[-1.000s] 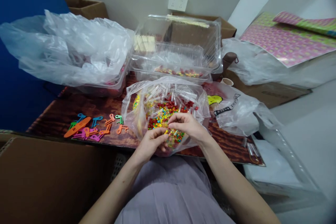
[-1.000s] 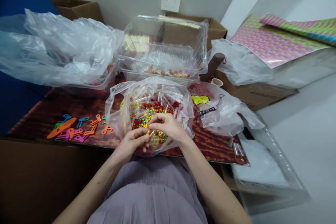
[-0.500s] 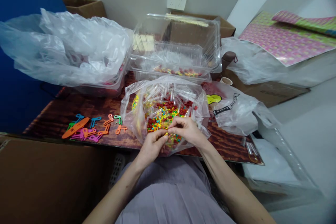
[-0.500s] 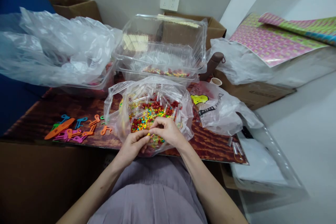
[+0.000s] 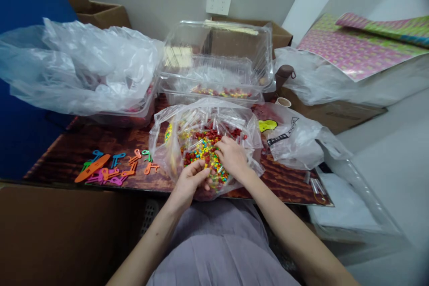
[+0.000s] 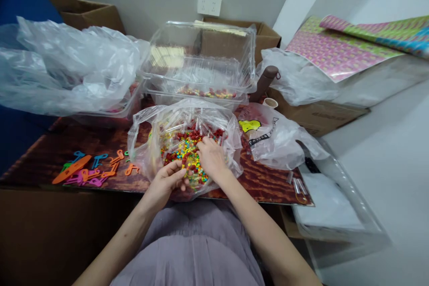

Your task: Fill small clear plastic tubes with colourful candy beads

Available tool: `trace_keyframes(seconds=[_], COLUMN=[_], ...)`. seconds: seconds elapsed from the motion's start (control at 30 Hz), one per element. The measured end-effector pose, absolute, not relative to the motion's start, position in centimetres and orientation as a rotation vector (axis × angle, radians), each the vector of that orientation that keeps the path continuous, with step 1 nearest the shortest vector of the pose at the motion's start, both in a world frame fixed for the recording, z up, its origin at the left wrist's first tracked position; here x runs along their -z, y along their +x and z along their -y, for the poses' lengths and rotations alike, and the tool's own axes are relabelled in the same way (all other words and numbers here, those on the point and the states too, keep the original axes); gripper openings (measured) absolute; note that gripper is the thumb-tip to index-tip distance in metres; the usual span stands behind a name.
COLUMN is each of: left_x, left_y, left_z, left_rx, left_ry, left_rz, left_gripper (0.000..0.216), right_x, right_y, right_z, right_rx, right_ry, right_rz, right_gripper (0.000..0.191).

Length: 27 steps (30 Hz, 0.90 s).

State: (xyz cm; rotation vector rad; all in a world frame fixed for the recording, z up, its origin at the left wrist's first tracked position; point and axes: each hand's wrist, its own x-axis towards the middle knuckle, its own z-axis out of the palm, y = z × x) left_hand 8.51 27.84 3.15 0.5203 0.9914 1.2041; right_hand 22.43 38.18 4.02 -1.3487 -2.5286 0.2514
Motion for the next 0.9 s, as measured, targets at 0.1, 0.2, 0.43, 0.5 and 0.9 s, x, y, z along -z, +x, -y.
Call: trace_keyframes(seconds=[0.1, 0.2, 0.43, 0.5, 0.9], left_x=[-3.2, -3.3, -3.4, -3.5, -3.8], left_y=[8.4, 8.0, 8.0, 8.1, 7.8], left_z=[-27.8, -27.9, -28.2, -28.2, -27.5], left_rx=[-1.206, -1.218, -1.215, -1.210, -1.172], left_ry=[0.485, 0.452, 0.426, 0.435, 0.427], left_rz=[-0.980, -0.979, -0.938, -0.929, -0.854], left_gripper=[0.039, 0.042, 0.043, 0.041, 0.037], right_x=[-3.5, -3.4, -5.0, -5.5, -6.1], right_y=[21.5, 21.9, 23.2, 23.0, 22.4], right_z=[-38.0, -38.3, -38.2, -37.7, -36.1], right_rx=[-0.141, -0.357, -0.987, -1.338, -1.975], right_ry=[-1.345, -1.348, -1.269, -1.208, -1.114], right_rz=[2.624, 2.492, 1.958, 1.728, 1.228], right_gripper=[0.012, 0.010, 0.013, 0.014, 0.029])
